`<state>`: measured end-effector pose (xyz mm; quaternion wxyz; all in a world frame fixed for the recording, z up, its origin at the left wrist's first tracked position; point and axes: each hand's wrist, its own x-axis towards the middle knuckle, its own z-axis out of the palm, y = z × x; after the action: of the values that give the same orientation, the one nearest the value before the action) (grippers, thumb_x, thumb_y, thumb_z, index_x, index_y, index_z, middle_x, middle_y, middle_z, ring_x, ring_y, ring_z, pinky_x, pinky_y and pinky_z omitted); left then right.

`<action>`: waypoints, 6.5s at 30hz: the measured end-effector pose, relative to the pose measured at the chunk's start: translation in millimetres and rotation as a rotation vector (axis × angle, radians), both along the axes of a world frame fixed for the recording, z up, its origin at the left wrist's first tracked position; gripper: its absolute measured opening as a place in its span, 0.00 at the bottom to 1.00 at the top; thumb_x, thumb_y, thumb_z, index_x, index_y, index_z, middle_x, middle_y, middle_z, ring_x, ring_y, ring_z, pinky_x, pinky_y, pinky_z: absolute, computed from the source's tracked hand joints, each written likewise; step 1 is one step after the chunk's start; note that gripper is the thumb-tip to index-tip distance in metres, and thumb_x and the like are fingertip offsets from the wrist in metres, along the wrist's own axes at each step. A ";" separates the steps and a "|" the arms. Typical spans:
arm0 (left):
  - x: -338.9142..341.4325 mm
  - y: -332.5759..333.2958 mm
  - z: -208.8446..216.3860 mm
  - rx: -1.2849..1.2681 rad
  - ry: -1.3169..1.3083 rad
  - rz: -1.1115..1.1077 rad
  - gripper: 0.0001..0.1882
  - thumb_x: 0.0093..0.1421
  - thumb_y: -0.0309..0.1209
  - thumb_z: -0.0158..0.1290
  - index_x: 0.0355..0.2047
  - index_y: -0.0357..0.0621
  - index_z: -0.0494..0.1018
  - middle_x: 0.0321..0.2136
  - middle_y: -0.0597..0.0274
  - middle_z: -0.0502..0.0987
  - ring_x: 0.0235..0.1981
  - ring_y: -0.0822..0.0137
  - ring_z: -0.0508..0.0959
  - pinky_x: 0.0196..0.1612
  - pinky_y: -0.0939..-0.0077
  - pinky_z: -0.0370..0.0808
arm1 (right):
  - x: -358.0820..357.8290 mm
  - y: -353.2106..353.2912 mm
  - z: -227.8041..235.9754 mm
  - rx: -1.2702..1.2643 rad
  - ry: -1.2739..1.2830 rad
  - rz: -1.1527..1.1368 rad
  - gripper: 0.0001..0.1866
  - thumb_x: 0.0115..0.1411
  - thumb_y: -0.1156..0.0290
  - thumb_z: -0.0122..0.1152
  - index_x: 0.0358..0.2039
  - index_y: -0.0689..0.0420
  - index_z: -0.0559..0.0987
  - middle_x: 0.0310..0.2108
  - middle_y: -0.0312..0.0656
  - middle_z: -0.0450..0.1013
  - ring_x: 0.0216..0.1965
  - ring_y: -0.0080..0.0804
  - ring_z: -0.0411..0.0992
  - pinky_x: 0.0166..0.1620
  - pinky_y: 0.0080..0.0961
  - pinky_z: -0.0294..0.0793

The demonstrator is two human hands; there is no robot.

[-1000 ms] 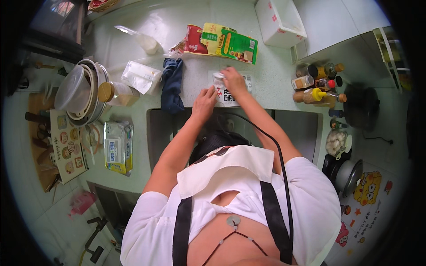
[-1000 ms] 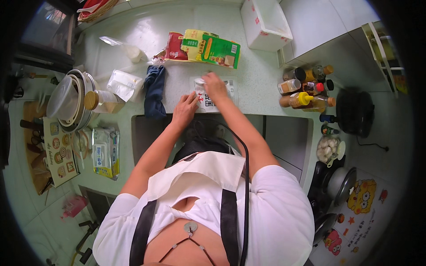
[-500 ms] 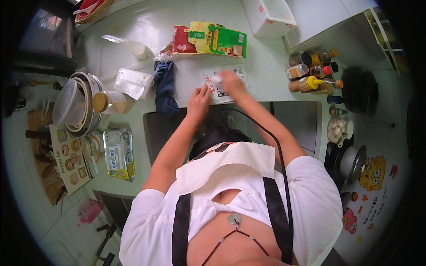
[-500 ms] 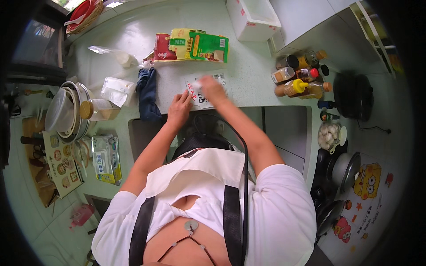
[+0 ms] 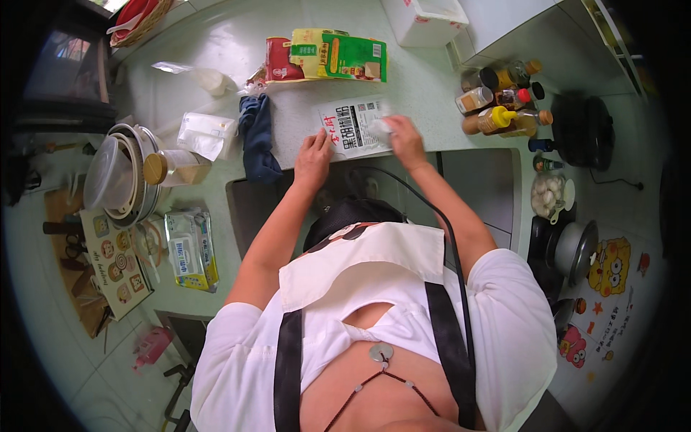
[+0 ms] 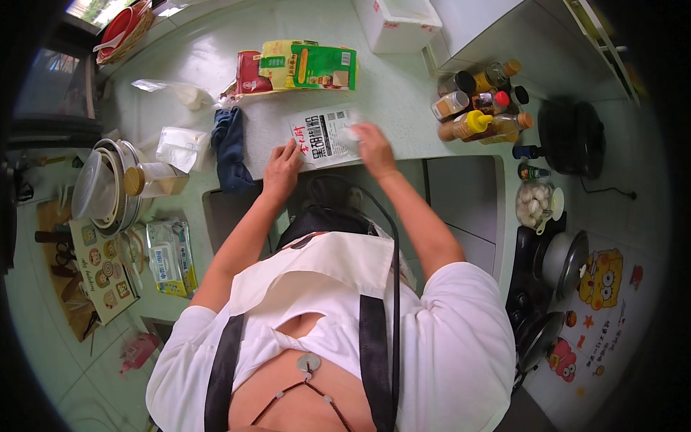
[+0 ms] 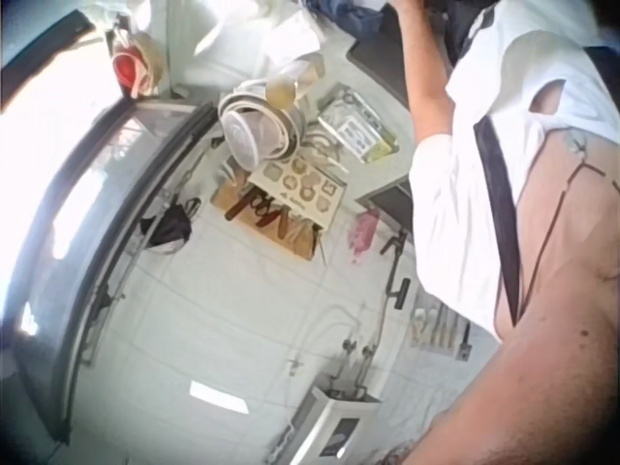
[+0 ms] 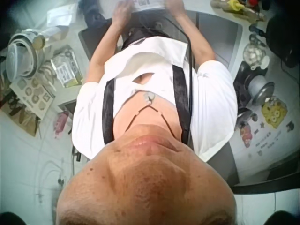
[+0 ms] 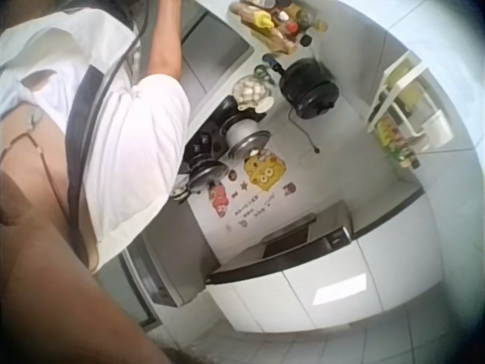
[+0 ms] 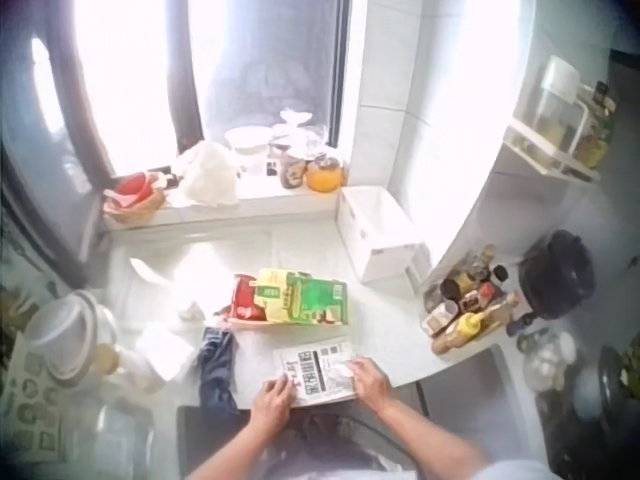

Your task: The person holds packages of food items, wipes them down sequentially with a cloth, inspects their wrappers, and organizes them inside a white container on a kitchen workspace counter.

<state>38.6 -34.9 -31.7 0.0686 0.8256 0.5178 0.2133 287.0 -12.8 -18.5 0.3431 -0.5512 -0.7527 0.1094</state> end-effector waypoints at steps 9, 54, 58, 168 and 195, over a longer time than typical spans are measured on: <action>-6.3 -3.8 -4.4 0.039 0.025 0.003 0.21 0.48 0.28 0.54 0.45 0.39 0.71 0.49 0.56 0.71 0.44 0.60 0.71 0.50 0.66 0.68 | 9.1 -36.4 -8.5 -0.003 -0.121 0.183 0.15 0.45 0.81 0.54 0.35 0.53 0.77 0.38 0.37 0.72 0.39 0.38 0.71 0.42 0.30 0.72; 11.6 48.6 24.6 -0.494 0.311 0.114 0.55 0.36 0.52 0.63 0.63 0.49 0.50 0.65 0.66 0.48 0.45 0.57 0.72 0.43 0.62 0.72 | 53.0 -7.6 -11.7 -0.221 0.007 0.346 0.16 0.46 0.79 0.55 0.37 0.54 0.77 0.41 0.42 0.72 0.43 0.41 0.70 0.46 0.32 0.72; 11.6 48.5 22.6 -0.519 0.284 0.128 0.55 0.36 0.51 0.63 0.63 0.50 0.50 0.65 0.70 0.47 0.45 0.58 0.72 0.43 0.63 0.71 | 43.3 39.2 -6.4 -0.187 0.190 -0.017 0.14 0.48 0.78 0.53 0.38 0.56 0.77 0.39 0.44 0.71 0.41 0.45 0.71 0.44 0.34 0.72; -19.9 -41.3 -5.1 0.030 0.010 -0.099 0.22 0.51 0.31 0.52 0.48 0.45 0.69 0.49 0.62 0.70 0.52 0.65 0.69 0.60 0.63 0.57 | -80.4 29.1 -12.4 -0.088 -0.019 0.594 0.14 0.48 0.67 0.63 0.37 0.51 0.75 0.40 0.41 0.70 0.40 0.42 0.72 0.39 0.34 0.73; -25.0 -43.3 -9.8 -0.015 -0.006 -0.127 0.27 0.49 0.31 0.47 0.53 0.46 0.66 0.55 0.62 0.65 0.56 0.64 0.64 0.62 0.62 0.54 | -111.1 49.1 -16.5 -0.173 -0.174 0.296 0.07 0.50 0.69 0.61 0.31 0.49 0.74 0.32 0.40 0.68 0.30 0.45 0.73 0.31 0.38 0.73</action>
<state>13.6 -78.2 -41.6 0.0898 0.8557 0.4657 0.2069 175.9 36.3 -35.1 0.2082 -0.4694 -0.8401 0.1747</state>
